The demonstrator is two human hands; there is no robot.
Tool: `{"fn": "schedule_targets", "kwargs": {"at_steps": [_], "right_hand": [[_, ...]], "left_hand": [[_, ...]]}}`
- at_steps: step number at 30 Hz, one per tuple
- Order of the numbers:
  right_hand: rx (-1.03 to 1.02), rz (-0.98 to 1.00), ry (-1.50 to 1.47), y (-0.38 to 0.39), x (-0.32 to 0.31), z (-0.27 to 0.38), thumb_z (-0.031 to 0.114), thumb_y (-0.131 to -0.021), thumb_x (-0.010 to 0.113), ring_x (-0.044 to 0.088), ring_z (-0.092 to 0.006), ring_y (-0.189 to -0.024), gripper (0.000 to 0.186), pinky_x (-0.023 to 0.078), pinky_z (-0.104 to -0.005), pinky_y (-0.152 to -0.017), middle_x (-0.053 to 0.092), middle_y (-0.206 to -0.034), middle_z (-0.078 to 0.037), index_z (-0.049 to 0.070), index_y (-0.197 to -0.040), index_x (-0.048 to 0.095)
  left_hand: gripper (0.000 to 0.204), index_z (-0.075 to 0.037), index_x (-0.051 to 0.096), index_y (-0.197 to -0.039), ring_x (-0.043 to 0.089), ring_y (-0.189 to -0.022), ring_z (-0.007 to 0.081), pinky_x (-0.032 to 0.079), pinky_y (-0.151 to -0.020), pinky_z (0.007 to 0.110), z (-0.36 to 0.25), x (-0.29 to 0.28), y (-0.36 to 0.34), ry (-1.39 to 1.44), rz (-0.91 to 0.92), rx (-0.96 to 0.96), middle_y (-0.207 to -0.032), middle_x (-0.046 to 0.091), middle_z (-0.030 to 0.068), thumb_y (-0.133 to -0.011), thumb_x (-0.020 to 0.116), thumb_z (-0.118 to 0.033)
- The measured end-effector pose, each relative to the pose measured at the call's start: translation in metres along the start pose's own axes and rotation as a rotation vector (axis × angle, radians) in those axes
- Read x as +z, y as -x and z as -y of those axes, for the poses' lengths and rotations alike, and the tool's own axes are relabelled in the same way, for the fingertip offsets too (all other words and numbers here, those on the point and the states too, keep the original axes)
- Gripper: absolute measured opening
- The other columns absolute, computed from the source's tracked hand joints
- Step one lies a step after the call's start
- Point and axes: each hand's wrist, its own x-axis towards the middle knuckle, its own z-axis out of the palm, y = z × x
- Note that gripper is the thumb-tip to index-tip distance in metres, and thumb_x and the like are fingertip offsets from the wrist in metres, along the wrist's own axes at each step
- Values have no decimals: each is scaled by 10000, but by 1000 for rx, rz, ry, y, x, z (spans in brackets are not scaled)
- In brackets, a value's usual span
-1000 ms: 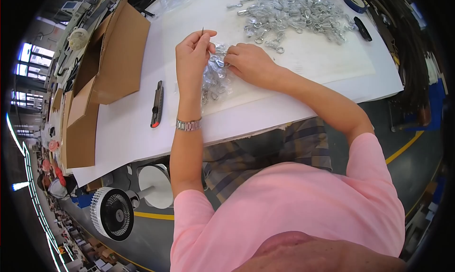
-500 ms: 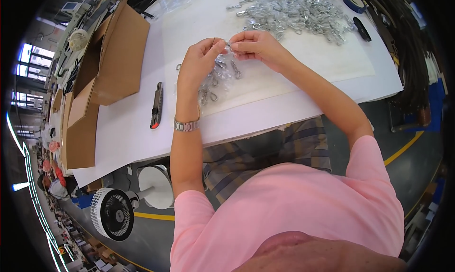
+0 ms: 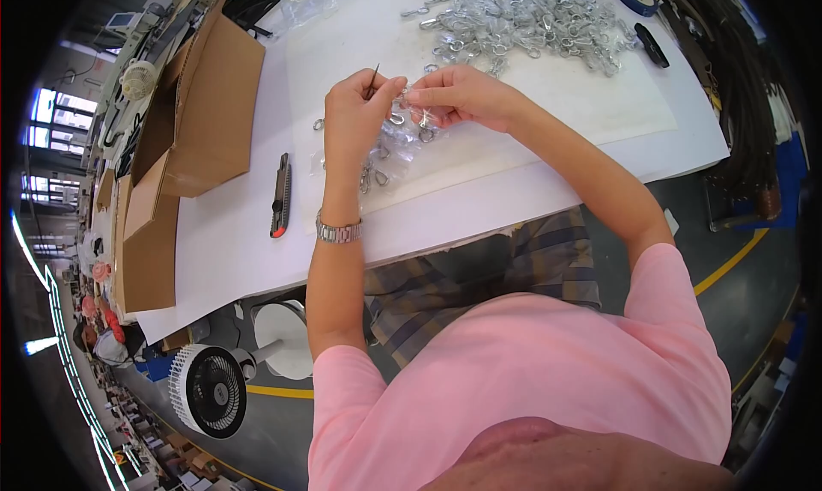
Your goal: Inspecting and testing the spring mechanism of metal swivel clasps using a small pin tool.
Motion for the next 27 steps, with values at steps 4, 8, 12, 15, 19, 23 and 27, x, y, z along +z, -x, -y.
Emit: {"fn": "schedule_targets", "kwargs": {"at_steps": [4, 8, 12, 15, 19, 23, 27], "right_hand": [[-70, -18, 104, 2, -4, 1, 295, -950, 739, 608, -64, -690, 230, 476, -228, -652, 725, -867, -21, 66, -972, 727], [-84, -25, 156, 4, -2, 6, 281, -946, 738, 657, -81, -722, 228, 493, -232, -664, 745, -886, -42, 55, -973, 731], [3, -10, 14, 8, 0, 8, 300, -971, 710, 686, -98, -742, 256, 529, -238, -688, 752, -901, -56, 48, -1015, 725], [35, 48, -35, 6, -1, 10, 331, -991, 679, 696, -108, -745, 282, 550, -249, -698, 755, -906, -64, 53, -1019, 714], [21, 32, -7, 6, -5, 7, 355, -988, 677, 706, -114, -758, 298, 557, -255, -702, 762, -931, -77, 59, -1002, 708], [-5, 26, 100, 7, -4, 7, 356, -972, 696, 720, -125, -785, 287, 558, -259, -715, 770, -965, -94, 69, -988, 703], [8, 45, 115, 8, -1, 8, 369, -976, 685, 729, -136, -801, 293, 552, -260, -725, 773, -969, -98, 77, -987, 707]], "left_hand": [[374, 11, 619, -685, 403, -522, 68, 311, -482, 294, 0, 1, -2, -221, -33, 60, -545, 511, 10, -921, 743, -253], [398, 13, 593, -668, 388, -531, 72, 304, -487, 298, -1, -1, -1, -144, -36, 71, -549, 502, 15, -927, 733, -255], [304, 3, 635, -757, 415, -554, 52, 312, -502, 272, -1, 0, 0, -56, -33, 131, -617, 545, -12, -953, 707, -218], [220, -6, 673, -856, 418, -563, 34, 307, -510, 247, 5, 5, -3, 46, -78, 233, -673, 576, -36, -969, 691, -193], [174, 9, 694, -952, 456, -590, 35, 338, -532, 227, -5, 4, -2, 206, -65, 66, -706, 608, -39, -974, 677, -162], [170, 16, 699, -922, 477, -615, 32, 352, -547, 220, 1, -5, -2, 151, 142, -22, -701, 611, -31, -972, 675, -146], [174, 15, 701, -892, 483, -615, 34, 354, -548, 218, 1, 1, 1, -112, 88, 96, -702, 614, -27, -969, 672, -138]]}}
